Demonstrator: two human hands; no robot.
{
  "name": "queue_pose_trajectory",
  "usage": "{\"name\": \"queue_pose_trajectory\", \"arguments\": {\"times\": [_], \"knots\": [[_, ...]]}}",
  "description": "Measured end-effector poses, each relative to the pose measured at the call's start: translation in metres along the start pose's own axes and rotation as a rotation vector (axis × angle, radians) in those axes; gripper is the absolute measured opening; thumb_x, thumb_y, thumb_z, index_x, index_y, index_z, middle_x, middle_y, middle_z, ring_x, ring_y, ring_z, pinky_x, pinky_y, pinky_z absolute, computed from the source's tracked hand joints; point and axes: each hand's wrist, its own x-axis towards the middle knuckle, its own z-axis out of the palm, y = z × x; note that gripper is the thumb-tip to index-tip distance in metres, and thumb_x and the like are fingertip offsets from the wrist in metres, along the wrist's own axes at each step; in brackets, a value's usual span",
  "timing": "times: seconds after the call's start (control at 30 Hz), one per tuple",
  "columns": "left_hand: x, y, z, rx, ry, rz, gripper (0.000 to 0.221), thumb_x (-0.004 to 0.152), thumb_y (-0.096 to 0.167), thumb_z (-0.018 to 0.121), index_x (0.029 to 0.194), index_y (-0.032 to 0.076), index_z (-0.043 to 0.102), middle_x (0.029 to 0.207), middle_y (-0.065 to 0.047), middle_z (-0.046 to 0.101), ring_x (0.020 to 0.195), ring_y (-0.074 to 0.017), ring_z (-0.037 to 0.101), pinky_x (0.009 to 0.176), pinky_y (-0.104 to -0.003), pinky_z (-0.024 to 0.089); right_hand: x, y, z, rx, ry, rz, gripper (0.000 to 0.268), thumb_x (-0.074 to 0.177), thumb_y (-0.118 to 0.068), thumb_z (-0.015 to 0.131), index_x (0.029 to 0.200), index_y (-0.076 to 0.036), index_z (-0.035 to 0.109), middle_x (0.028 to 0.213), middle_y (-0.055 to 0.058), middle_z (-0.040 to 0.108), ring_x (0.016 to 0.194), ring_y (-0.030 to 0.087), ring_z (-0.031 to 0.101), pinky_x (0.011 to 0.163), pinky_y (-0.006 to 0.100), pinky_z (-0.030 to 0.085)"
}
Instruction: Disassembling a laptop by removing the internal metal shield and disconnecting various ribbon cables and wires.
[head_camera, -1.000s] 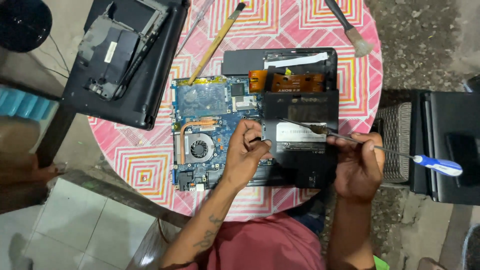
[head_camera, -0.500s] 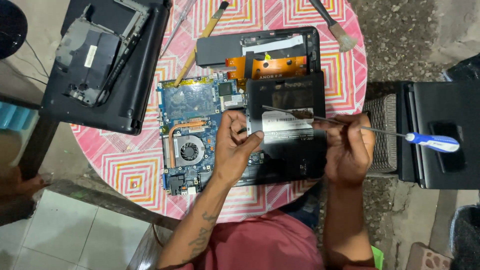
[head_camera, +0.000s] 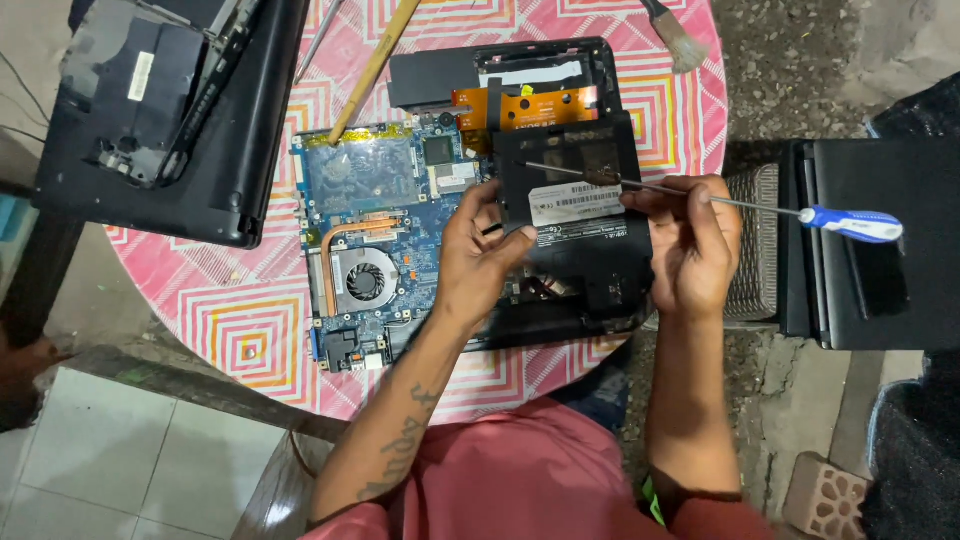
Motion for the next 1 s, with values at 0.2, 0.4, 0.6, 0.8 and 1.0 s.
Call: {"name": "queue_pose_trajectory", "arguments": {"times": [0.2, 0.4, 0.6, 0.8, 1.0], "knots": [[0.005, 0.015, -0.011, 0.162, -0.049, -0.002, 0.057, 0.087, 0.007, 0.074, 0.137, 0.0, 0.048, 0.103, -0.021, 0.065, 0.087, -0.0288, 0.072, 0.069, -0.04, 0.067, -0.004, 0.003, 0.015, -0.085, 0.008, 0.002, 0.033, 0.105, -0.028, 0.046, 0.108, 0.003, 0.055, 0.095, 0.027, 0.07, 0.095, 0.035, 0.076, 0.091, 0.042, 0.063], [-0.002, 0.037, -0.017, 0.62, -0.077, 0.092, 0.055, 0.084, 0.013, 0.076, 0.132, -0.007, 0.057, 0.094, -0.025, 0.07, 0.07, -0.0313, 0.076, 0.055, -0.041, 0.063, -0.012, 0.004, 0.023, -0.231, -0.003, 0.001, 0.035, 0.106, -0.029, 0.045, 0.109, 0.004, 0.055, 0.092, 0.027, 0.069, 0.091, 0.036, 0.075, 0.087, 0.043, 0.063], [-0.002, 0.058, -0.012, 0.872, -0.077, 0.118, 0.059, 0.084, 0.022, 0.074, 0.13, -0.01, 0.057, 0.094, -0.027, 0.072, 0.073, -0.0358, 0.075, 0.059, -0.044, 0.06, -0.009, 0.002, 0.035, -0.329, -0.052, -0.018, 0.035, 0.104, -0.028, 0.049, 0.106, 0.006, 0.057, 0.087, 0.026, 0.069, 0.087, 0.033, 0.075, 0.086, 0.04, 0.061], [-0.008, 0.061, -0.022, 0.888, -0.09, 0.161, 0.044, 0.091, 0.015, 0.066, 0.129, -0.007, 0.061, 0.09, -0.024, 0.074, 0.07, -0.0335, 0.073, 0.062, -0.043, 0.059, -0.001, -0.001, 0.011, -0.286, -0.054, -0.096, 0.036, 0.106, -0.028, 0.045, 0.106, 0.007, 0.055, 0.089, 0.031, 0.068, 0.088, 0.036, 0.075, 0.091, 0.044, 0.061], [-0.03, 0.062, -0.036, 0.832, -0.07, 0.367, 0.026, 0.094, 0.009, 0.062, 0.118, 0.002, 0.071, 0.085, -0.018, 0.069, 0.077, -0.0354, 0.068, 0.072, -0.045, 0.053, -0.01, -0.014, 0.013, -0.326, -0.041, -0.175, 0.029, 0.108, -0.027, 0.045, 0.096, -0.001, 0.052, 0.081, 0.022, 0.066, 0.073, 0.022, 0.07, 0.079, 0.033, 0.059]]}}
